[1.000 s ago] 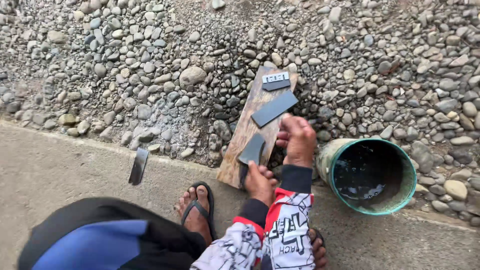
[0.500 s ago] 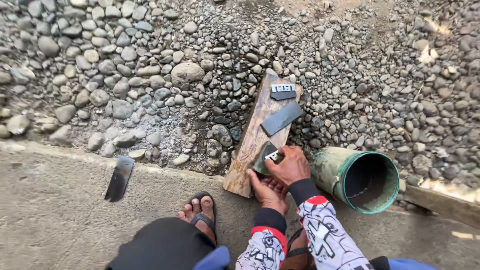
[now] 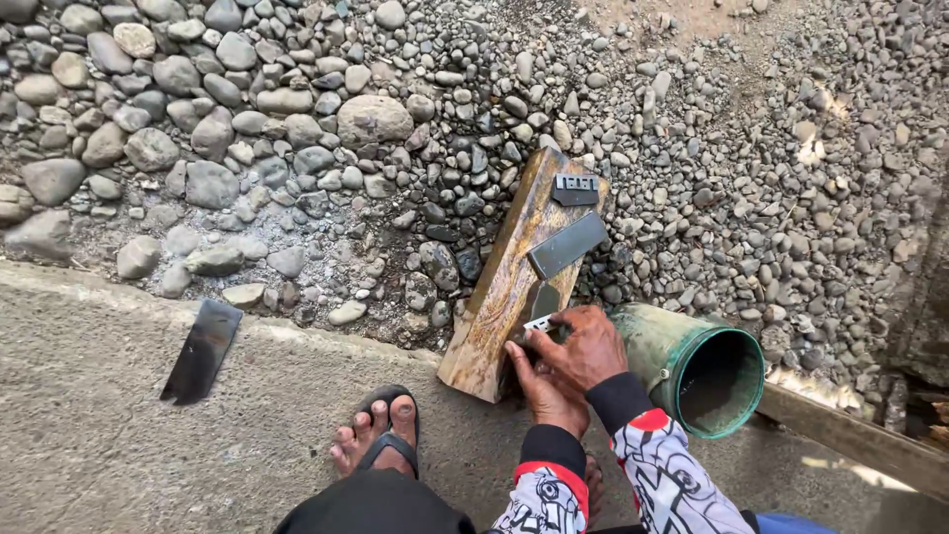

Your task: Sharpening a small metal plate or clipper blade on a whetstone using water.

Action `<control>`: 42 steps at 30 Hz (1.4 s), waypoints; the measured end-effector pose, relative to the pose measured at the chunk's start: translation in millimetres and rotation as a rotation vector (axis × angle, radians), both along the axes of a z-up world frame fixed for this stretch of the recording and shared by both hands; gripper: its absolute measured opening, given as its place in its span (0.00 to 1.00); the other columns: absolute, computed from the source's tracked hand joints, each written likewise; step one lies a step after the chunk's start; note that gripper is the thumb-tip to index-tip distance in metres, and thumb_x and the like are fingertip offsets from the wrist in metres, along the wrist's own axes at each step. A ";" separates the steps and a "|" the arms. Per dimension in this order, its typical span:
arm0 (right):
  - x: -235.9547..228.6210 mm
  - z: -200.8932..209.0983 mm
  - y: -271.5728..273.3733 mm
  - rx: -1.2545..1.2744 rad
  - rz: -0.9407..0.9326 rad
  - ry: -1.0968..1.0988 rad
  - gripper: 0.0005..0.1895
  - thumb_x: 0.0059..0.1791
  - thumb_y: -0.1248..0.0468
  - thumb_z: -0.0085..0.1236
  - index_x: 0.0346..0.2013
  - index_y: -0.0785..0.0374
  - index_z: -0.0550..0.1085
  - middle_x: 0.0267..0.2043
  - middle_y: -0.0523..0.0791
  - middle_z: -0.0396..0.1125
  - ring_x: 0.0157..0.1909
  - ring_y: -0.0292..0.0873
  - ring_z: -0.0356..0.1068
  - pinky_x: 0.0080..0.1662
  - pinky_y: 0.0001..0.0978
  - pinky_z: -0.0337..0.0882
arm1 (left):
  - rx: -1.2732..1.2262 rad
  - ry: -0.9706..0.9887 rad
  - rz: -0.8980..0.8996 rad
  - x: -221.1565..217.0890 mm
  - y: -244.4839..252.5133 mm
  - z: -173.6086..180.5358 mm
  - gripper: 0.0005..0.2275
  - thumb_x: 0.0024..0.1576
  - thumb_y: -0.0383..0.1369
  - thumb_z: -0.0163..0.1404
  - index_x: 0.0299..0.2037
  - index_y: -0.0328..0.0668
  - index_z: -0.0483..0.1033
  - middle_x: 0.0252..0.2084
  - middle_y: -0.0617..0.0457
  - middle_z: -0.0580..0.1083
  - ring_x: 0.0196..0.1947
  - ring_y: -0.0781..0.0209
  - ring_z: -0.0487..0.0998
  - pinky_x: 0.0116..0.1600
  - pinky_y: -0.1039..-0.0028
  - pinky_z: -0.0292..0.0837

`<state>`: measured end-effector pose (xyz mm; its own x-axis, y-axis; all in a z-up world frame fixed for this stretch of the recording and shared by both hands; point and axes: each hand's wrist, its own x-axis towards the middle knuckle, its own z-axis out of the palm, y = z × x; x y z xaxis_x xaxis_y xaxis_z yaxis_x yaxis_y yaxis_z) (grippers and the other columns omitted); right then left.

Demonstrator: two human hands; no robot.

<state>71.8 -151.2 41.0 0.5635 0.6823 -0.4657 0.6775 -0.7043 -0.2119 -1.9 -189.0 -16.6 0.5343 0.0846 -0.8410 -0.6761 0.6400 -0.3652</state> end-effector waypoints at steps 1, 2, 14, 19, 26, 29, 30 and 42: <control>-5.6 2.4 -0.8 -0.007 0.005 0.002 0.26 0.39 0.43 0.67 0.39 0.59 0.82 0.50 0.53 0.71 0.45 0.53 0.75 0.48 0.44 0.75 | -0.007 0.002 0.005 -0.2 -1.8 -2.1 0.39 0.46 0.73 0.40 0.48 0.44 0.73 0.49 0.50 0.77 0.52 0.52 0.77 0.57 0.63 0.71; -11.1 4.3 -0.6 0.013 0.097 -0.011 0.26 0.40 0.42 0.67 0.40 0.60 0.82 0.48 0.55 0.71 0.45 0.54 0.74 0.46 0.45 0.75 | 0.054 -0.055 0.046 -0.4 -2.4 -4.8 0.39 0.46 0.72 0.40 0.51 0.46 0.73 0.51 0.52 0.76 0.53 0.53 0.77 0.58 0.63 0.70; -24.1 14.0 24.7 -0.079 0.322 -0.004 0.29 0.45 0.40 0.58 0.42 0.63 0.82 0.39 0.59 0.71 0.41 0.58 0.74 0.42 0.50 0.76 | 0.091 -0.160 0.114 5.0 -12.6 -19.4 0.40 0.50 0.72 0.41 0.54 0.43 0.72 0.50 0.51 0.75 0.50 0.56 0.75 0.55 0.66 0.70; -9.2 13.2 50.4 -0.328 0.181 -0.036 0.30 0.48 0.39 0.54 0.44 0.62 0.79 0.40 0.59 0.69 0.38 0.57 0.76 0.42 0.51 0.76 | 0.056 -0.052 0.059 9.8 -29.6 -33.1 0.40 0.46 0.72 0.43 0.54 0.45 0.73 0.51 0.52 0.75 0.50 0.57 0.76 0.54 0.66 0.70; -4.0 3.6 45.0 -0.062 0.177 -0.055 0.30 0.38 0.42 0.67 0.40 0.65 0.81 0.41 0.57 0.70 0.42 0.57 0.74 0.45 0.48 0.74 | -0.058 0.071 -0.038 9.4 -19.2 -25.0 0.43 0.43 0.75 0.43 0.51 0.42 0.73 0.52 0.51 0.75 0.49 0.56 0.75 0.52 0.66 0.68; -2.5 3.0 44.2 -0.057 0.169 -0.068 0.33 0.37 0.40 0.69 0.39 0.67 0.80 0.43 0.57 0.70 0.44 0.57 0.73 0.46 0.47 0.74 | -0.072 0.069 -0.058 11.4 -20.0 -23.8 0.43 0.42 0.75 0.42 0.50 0.43 0.74 0.51 0.51 0.75 0.48 0.58 0.75 0.51 0.67 0.68; -2.4 1.2 44.2 -0.058 0.179 -0.069 0.34 0.37 0.39 0.70 0.39 0.67 0.80 0.44 0.56 0.70 0.45 0.56 0.73 0.47 0.47 0.74 | -0.072 0.076 -0.067 11.7 -22.6 -27.3 0.42 0.42 0.75 0.42 0.49 0.44 0.73 0.50 0.51 0.75 0.46 0.58 0.75 0.49 0.68 0.66; 11.6 -11.3 38.8 0.031 0.273 -0.065 0.31 0.36 0.42 0.71 0.37 0.67 0.79 0.49 0.57 0.69 0.47 0.57 0.73 0.46 0.47 0.74 | -0.071 0.091 -0.091 13.7 -24.4 -31.5 0.41 0.43 0.77 0.40 0.44 0.45 0.71 0.42 0.52 0.73 0.37 0.59 0.71 0.42 0.68 0.60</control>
<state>83.5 -112.4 29.7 0.3849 0.8263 -0.4112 0.8540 -0.4879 -0.1809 11.8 -213.4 -48.2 0.4580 -0.0224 -0.8887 -0.6491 0.6746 -0.3515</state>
